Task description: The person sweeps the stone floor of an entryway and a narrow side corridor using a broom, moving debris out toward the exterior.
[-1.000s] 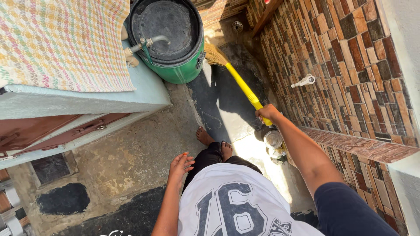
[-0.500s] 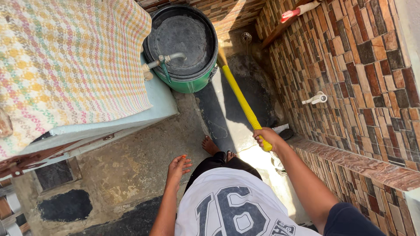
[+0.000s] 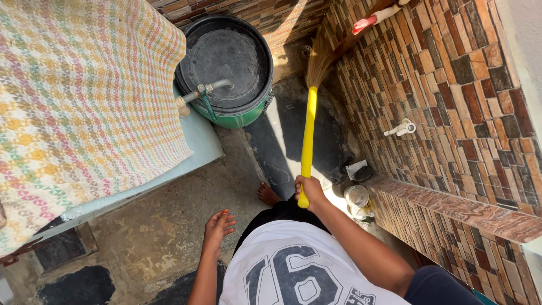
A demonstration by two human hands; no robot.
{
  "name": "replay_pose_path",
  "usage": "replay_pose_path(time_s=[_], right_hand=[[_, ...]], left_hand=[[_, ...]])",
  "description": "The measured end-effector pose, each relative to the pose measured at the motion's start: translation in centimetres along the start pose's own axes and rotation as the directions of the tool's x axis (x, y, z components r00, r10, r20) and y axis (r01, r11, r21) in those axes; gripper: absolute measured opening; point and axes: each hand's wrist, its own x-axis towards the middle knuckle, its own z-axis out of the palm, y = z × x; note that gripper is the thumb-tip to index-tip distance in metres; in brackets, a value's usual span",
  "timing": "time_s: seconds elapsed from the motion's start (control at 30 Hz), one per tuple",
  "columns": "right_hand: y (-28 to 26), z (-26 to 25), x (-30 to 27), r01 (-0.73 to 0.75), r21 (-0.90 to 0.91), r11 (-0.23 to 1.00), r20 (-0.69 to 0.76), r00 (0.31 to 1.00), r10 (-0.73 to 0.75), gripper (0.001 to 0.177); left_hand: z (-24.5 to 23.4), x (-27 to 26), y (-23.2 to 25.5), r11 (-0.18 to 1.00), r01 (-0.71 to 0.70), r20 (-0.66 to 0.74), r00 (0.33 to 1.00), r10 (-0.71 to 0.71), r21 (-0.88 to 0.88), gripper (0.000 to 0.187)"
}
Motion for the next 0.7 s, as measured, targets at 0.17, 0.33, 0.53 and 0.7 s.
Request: replay_pose_path(time_s=[0.17,0.33,0.53,0.7], right_hand=[[0.7,-3.1,-1.1,-0.086,-0.169,0.982,0.004,0.996,0.088,0.013],[-4.5,-8.2,8.6,-0.166,-0.248,0.954,-0.013,0.986,0.168,0.011],[-4.4,-1.7,2.3,-0.293,0.418,0.86,0.263,0.945,0.194,0.016],[0.2,1.8,-9.8,-0.267,0.522,0.81,0.147,0.964,0.223,0.015]], left_hand=[[-0.2,-0.9,1.0,1.0,0.012,-0.028,1.0,-0.011,0.029,0.042],[0.0,-0.8,1.4,0.999,-0.011,-0.008,1.0,0.012,0.052,0.042],[-1.1,-0.5,-0.8,0.999,-0.033,-0.029,0.999,0.032,-0.018,0.042],[-0.3,-2.0,-2.0,0.997,-0.009,-0.02,1.0,0.008,-0.078,0.042]])
